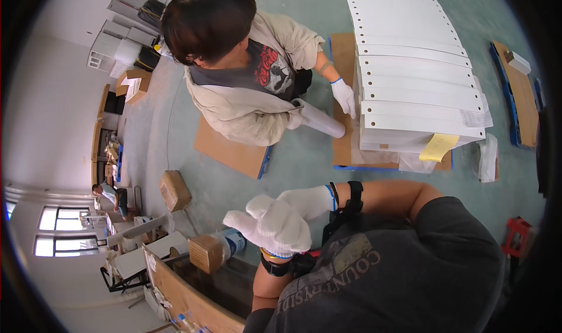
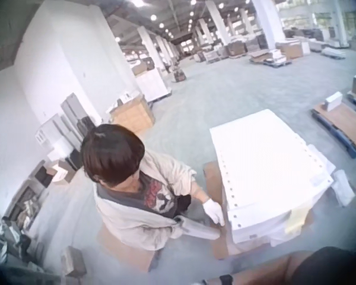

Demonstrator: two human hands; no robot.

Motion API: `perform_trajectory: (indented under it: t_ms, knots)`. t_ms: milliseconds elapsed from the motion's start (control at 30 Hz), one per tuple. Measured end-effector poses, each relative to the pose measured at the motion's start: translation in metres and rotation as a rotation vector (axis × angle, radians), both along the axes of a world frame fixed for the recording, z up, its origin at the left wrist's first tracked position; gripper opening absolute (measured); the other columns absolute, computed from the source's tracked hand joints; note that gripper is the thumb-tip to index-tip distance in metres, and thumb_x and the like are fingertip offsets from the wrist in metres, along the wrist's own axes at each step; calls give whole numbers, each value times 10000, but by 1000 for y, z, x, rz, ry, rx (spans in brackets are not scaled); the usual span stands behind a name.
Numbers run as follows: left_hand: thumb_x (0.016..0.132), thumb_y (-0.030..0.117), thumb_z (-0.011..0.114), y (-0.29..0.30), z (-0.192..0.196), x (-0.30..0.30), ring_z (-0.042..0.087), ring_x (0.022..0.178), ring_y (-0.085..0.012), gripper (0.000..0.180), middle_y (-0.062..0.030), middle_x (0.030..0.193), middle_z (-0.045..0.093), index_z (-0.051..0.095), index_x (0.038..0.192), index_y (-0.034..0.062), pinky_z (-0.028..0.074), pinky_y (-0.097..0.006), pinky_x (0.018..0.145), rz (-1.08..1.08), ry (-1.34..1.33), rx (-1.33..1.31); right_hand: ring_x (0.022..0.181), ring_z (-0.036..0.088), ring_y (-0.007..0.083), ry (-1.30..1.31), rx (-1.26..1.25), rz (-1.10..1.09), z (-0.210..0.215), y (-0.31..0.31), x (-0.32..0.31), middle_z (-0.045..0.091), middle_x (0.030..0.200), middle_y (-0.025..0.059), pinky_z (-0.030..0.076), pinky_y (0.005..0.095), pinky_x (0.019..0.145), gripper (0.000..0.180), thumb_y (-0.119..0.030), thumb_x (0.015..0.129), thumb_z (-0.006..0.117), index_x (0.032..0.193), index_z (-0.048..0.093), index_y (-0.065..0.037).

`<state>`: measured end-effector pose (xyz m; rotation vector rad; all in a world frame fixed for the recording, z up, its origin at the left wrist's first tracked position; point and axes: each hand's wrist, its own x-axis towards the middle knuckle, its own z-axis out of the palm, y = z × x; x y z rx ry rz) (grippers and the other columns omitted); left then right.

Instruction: Wrapping a stack of white perforated panels in protective plastic film.

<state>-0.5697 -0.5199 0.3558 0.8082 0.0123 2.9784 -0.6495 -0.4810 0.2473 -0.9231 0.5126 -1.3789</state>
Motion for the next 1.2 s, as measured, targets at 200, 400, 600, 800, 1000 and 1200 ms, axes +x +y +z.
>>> perform_trajectory:
  t_ms: [200, 400, 600, 800, 1000, 1200]
  knots:
    - [800, 632, 574, -16, -10, -8, -25, 1425, -384, 854, -24, 1572, -33, 130, 1482, 371, 162, -650, 1038, -94, 225, -147, 669, 601, 245, 378, -346, -359, -41, -41, 25, 644, 744, 44, 468, 350, 623, 186, -171, 782, 675, 905, 643, -35]
    - [747, 655, 616, -38, -29, -10, 182, 1358, -444, 922, -61, 1536, 148, 160, 1480, 330, 272, -651, 986, 61, 115, -152, 688, 610, 218, 381, -247, -401, -51, -39, 31, 651, 787, 46, 479, 333, 641, 243, -191, 791, 674, 971, 625, -34]
    - [769, 615, 627, -81, -56, 2, 393, 1187, -403, 775, -133, 1352, 402, 386, 1368, 186, 351, -626, 920, -26, 48, -299, 707, 618, 190, 408, -160, -468, -52, -40, 36, 658, 831, 48, 490, 316, 659, 302, -211, 801, 673, 1037, 608, -34]
    - [777, 613, 619, -135, -89, 6, 399, 1186, -409, 773, -147, 1311, 438, 397, 1347, 139, 325, -637, 946, -167, 104, -386, 724, 623, 152, 409, 207, -453, -60, -35, 24, 664, 860, 48, 504, 295, 671, 335, -237, 808, 671, 1064, 607, -29]
    - [817, 599, 569, -151, -113, -9, 391, 1231, -401, 770, -169, 1353, 422, 371, 1372, 104, 273, -590, 1038, -269, -288, -179, 837, 643, 257, 1086, 947, -755, -171, 69, 5, 671, 894, 124, 490, 340, 765, 296, -317, 772, 611, 917, 675, -67]
    - [894, 619, 357, -142, -150, -40, 306, 1311, -437, 769, -176, 1460, 307, 259, 1442, 88, 207, -585, 1096, -421, -469, -450, 741, 672, 284, 1520, 1611, -207, -318, 274, 133, 677, 736, 114, 540, 389, 653, 137, -192, 701, 593, 732, 705, -118]
